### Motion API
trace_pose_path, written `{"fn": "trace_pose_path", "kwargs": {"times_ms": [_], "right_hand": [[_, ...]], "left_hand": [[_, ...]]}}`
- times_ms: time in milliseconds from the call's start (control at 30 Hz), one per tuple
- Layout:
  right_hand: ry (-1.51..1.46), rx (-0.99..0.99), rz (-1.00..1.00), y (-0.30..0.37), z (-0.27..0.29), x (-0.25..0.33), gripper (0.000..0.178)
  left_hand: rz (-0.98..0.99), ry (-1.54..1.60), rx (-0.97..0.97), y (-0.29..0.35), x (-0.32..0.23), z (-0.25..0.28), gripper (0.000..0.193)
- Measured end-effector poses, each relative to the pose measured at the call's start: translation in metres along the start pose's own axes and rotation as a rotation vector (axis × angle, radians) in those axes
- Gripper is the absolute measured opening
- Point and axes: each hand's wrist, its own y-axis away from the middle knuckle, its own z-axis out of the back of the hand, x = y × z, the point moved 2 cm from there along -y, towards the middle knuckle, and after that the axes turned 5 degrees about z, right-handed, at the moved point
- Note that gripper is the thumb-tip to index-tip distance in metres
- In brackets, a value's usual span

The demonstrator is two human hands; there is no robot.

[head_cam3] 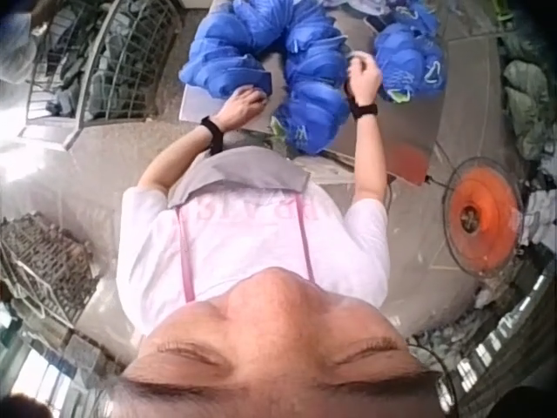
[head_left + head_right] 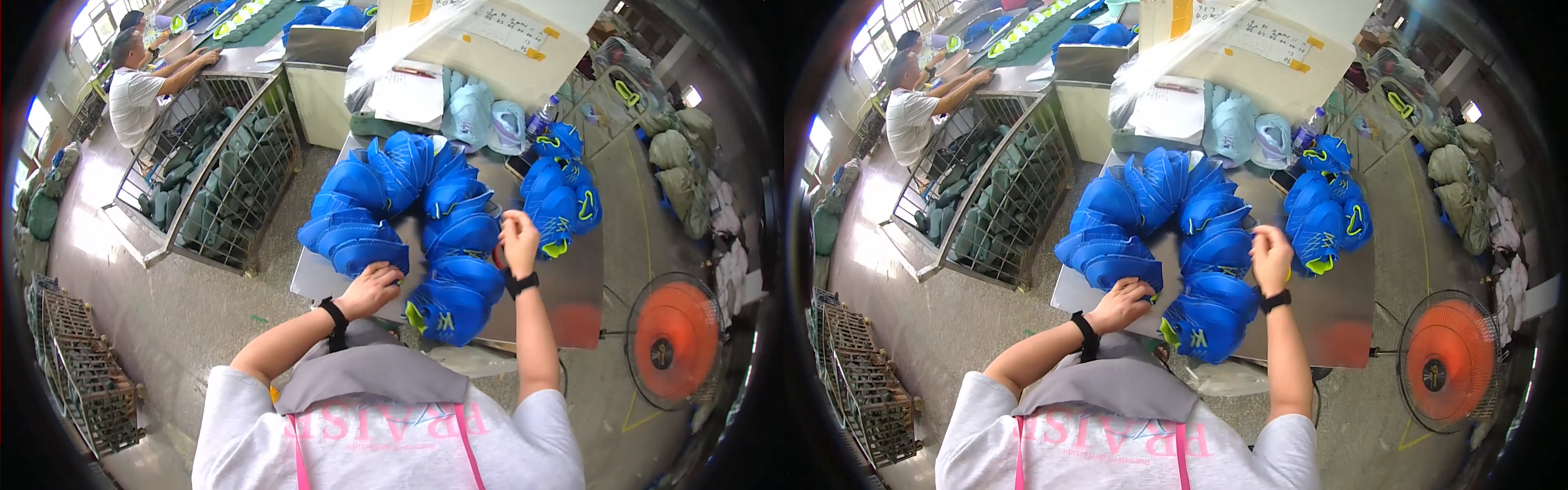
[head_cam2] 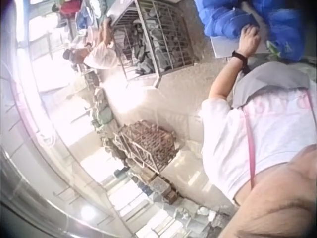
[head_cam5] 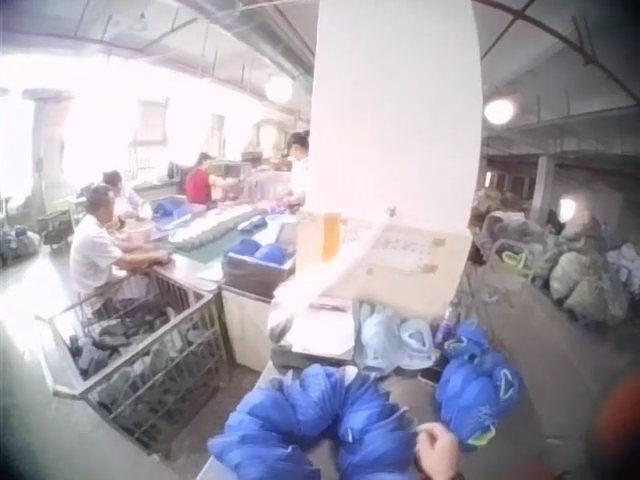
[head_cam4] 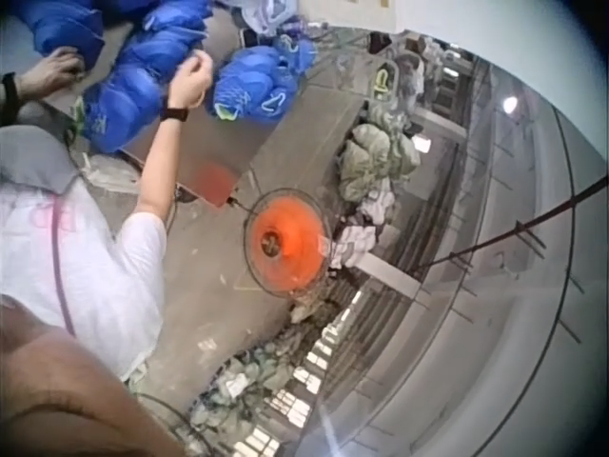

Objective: Sorting and organizing blue shoe upper components on a metal workbench in a factory setting.

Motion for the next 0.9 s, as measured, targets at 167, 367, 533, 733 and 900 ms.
{"fn": "trace_pose_path", "kwargs": {"times_ms": [167, 367, 533, 733, 900], "right_hand": [[0.282, 0.962, 0.193, 0.101, -0.039, 0.085, 0.023], [0.707, 0.976, 0.436, 0.136, -0.025, 0.071, 0.052], [0.395, 0.814, 0.407, 0.135, -0.031, 0.067, 0.047], [0.773, 0.989, 0.514, 0.138, -0.093, 0.069, 0.042], [0.707, 0.905, 0.635, 0.144, -0.092, 0.049, 0.022]], "left_hand": [[-0.044, 0.020, -0.031, -0.007, 0.005, -0.003, 0.010], [-0.149, -0.093, 0.023, -0.004, 0.008, 0.004, 0.013], [-0.084, -0.081, -0.081, 0.000, 0.012, -0.008, 0.012], [0.017, -0.035, -0.205, -0.009, 0.007, -0.024, 0.010], [0.014, -0.005, -0.158, -0.020, 0.014, -0.018, 0.010]]}}
